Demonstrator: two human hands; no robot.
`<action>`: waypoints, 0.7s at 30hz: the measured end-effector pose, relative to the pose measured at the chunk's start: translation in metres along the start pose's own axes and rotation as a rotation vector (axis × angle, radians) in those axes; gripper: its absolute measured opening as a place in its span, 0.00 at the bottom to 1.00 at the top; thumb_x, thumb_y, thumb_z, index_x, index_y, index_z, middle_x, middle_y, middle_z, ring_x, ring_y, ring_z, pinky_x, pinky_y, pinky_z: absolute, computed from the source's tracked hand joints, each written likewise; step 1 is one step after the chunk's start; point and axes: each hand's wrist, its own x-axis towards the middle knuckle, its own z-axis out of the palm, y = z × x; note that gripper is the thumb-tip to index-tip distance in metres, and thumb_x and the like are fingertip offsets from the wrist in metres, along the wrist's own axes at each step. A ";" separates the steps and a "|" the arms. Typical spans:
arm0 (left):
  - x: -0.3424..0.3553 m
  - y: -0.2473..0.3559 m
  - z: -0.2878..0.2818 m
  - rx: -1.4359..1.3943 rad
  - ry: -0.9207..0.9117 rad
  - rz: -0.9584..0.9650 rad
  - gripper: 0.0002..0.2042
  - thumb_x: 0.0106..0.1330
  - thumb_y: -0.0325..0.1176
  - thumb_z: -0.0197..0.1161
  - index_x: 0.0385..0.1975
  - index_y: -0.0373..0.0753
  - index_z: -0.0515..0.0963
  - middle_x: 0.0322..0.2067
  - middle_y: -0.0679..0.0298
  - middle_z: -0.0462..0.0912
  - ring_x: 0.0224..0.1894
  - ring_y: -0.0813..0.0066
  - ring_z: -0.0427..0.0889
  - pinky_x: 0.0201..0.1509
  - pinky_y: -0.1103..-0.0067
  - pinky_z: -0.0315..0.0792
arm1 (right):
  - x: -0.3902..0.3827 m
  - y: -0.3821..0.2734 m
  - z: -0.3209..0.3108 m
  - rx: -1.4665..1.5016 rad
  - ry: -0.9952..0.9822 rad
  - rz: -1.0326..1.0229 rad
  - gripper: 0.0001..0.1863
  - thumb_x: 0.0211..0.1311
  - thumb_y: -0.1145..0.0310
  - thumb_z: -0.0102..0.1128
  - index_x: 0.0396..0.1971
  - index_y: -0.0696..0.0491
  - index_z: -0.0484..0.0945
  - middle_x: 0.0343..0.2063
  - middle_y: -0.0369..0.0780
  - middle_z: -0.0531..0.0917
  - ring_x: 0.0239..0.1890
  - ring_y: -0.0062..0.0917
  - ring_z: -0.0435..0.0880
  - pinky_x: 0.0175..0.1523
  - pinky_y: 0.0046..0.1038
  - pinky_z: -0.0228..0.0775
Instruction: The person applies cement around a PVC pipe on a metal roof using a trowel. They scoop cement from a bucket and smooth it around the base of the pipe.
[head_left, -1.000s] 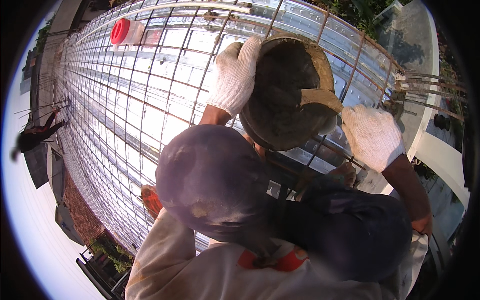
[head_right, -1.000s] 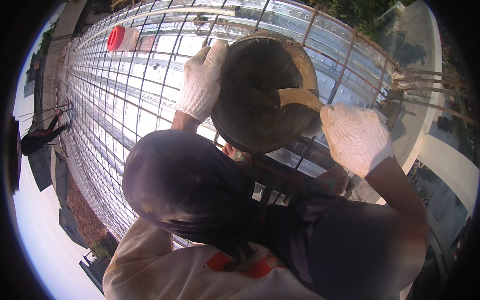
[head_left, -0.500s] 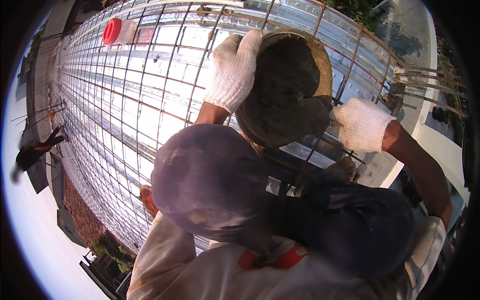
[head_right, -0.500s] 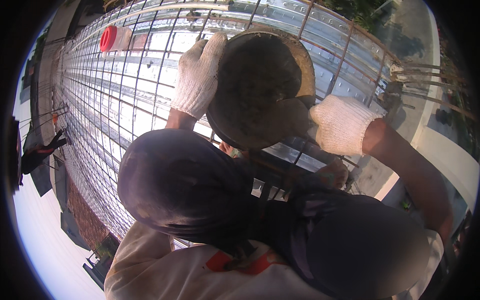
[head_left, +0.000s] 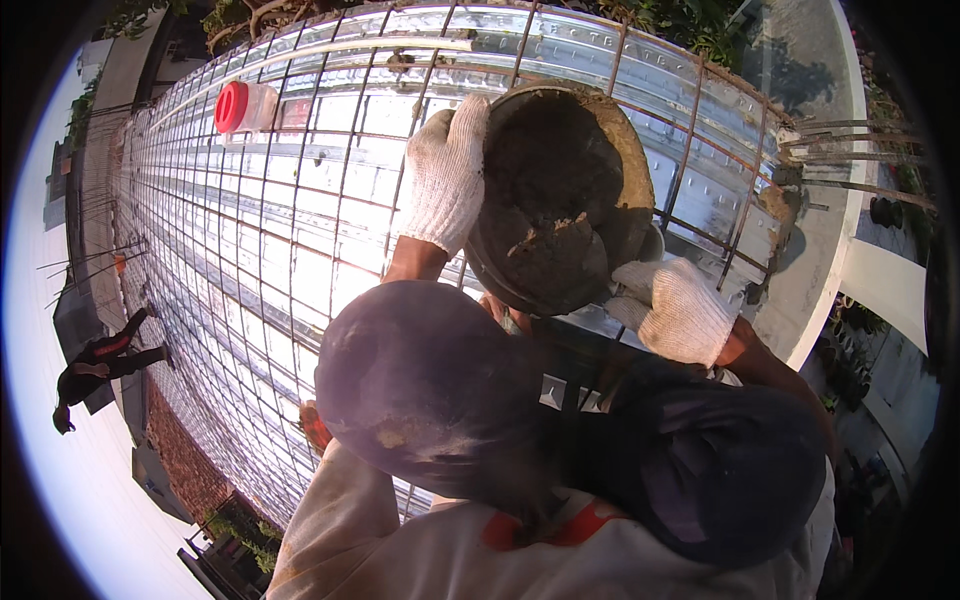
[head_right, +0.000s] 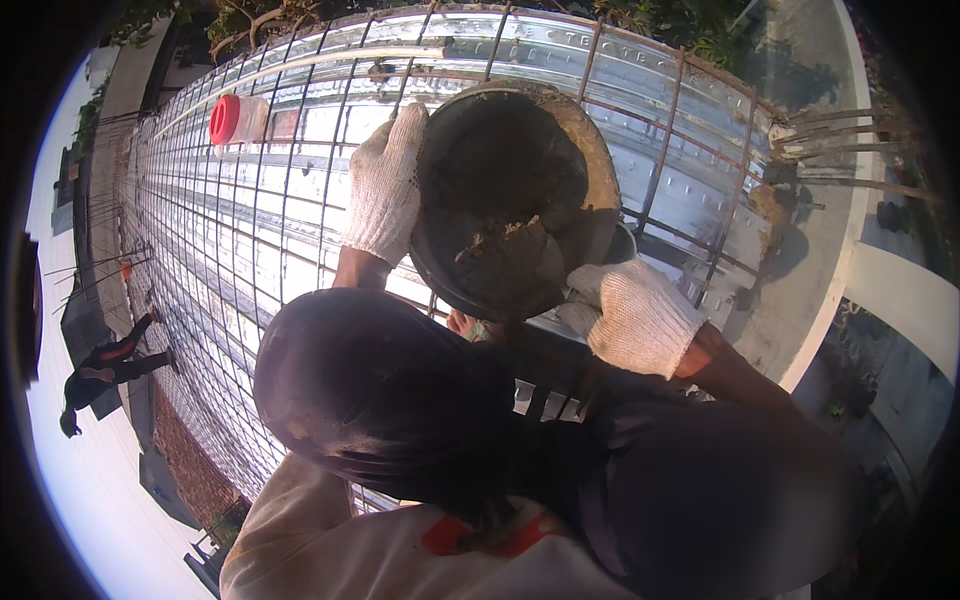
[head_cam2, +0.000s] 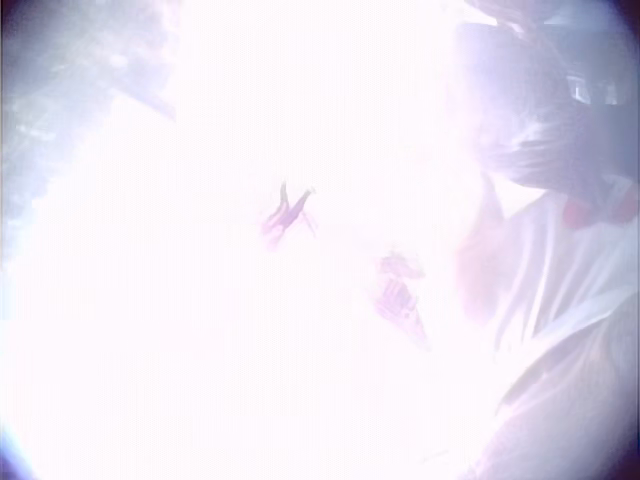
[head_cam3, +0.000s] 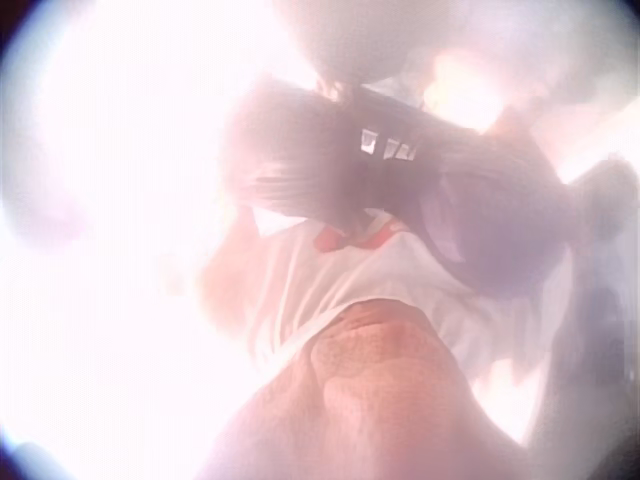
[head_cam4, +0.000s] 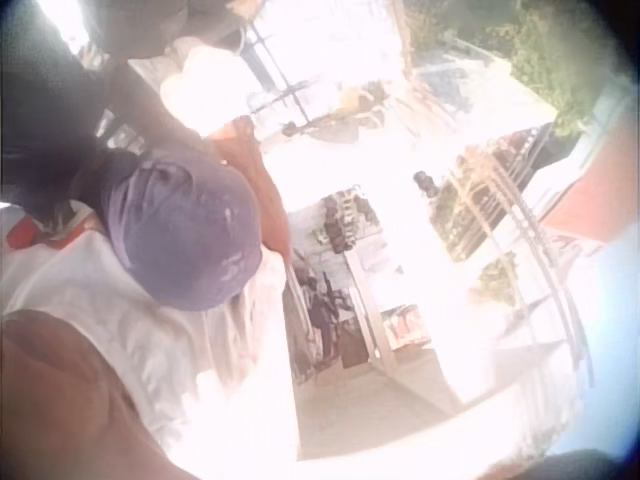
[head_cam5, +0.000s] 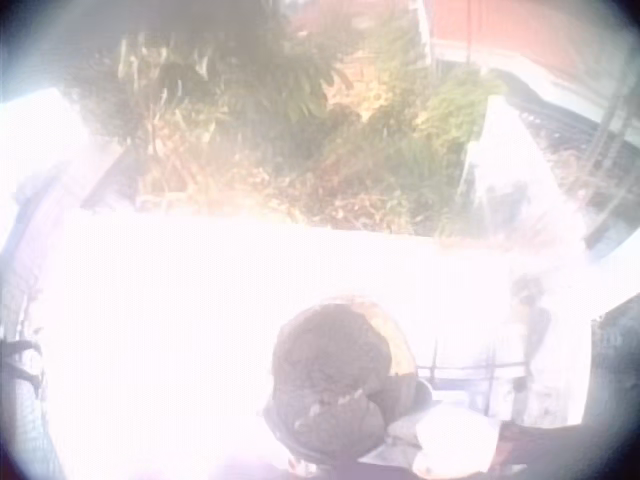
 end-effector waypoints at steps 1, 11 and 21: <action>0.000 -0.005 -0.006 0.034 -0.007 -0.010 0.29 0.80 0.54 0.60 0.37 0.25 0.83 0.27 0.55 0.82 0.32 0.69 0.77 0.42 0.67 0.75 | -0.002 0.004 0.002 0.008 0.026 -0.018 0.11 0.63 0.64 0.69 0.37 0.57 0.87 0.28 0.54 0.87 0.35 0.54 0.89 0.39 0.47 0.81; -0.003 -0.008 -0.019 -0.307 -0.087 -0.241 0.25 0.84 0.50 0.58 0.54 0.28 0.82 0.43 0.59 0.89 0.41 0.74 0.86 0.46 0.74 0.81 | -0.044 0.024 -0.023 0.207 0.223 0.252 0.16 0.69 0.58 0.70 0.42 0.56 0.83 0.34 0.51 0.88 0.40 0.50 0.89 0.44 0.44 0.79; -0.002 0.002 -0.014 -0.251 -0.144 -0.190 0.28 0.85 0.53 0.54 0.53 0.26 0.82 0.41 0.59 0.88 0.42 0.75 0.81 0.51 0.73 0.77 | -0.096 0.129 -0.116 1.033 0.558 0.607 0.15 0.78 0.58 0.63 0.39 0.56 0.82 0.26 0.35 0.79 0.22 0.17 0.75 0.23 0.23 0.65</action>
